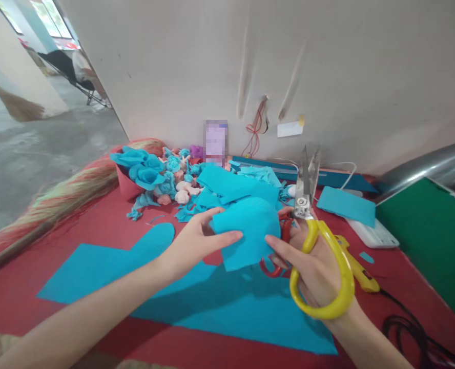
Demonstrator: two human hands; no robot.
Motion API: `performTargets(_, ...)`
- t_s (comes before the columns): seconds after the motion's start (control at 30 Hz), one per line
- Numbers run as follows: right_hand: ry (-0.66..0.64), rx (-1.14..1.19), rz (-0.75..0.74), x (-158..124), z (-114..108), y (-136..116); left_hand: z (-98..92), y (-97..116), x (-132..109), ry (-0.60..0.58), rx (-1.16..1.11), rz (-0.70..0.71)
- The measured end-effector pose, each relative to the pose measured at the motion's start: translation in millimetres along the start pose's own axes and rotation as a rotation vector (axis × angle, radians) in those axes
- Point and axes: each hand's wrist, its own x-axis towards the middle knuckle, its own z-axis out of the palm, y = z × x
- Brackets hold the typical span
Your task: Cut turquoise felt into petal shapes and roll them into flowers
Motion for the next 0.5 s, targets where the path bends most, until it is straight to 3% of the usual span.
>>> performTargets(0.17, 0.063, -0.010, -0.043, 0.3, -4.5, -3.3, -1.8, -0.9, 1.8, -0.185, 0.016, 0.117)
performTargets(0.37, 0.126, -0.053, -0.091, 3.4, -8.8, 2.3, 2.8, 2.0, 0.1, -0.186, -0.026, 0.066)
performTargets(0.5, 0.196, -0.078, -0.110, 4.6, -8.1, 2.0, 7.5, -1.1, -0.4, -0.287, -0.096, 0.102)
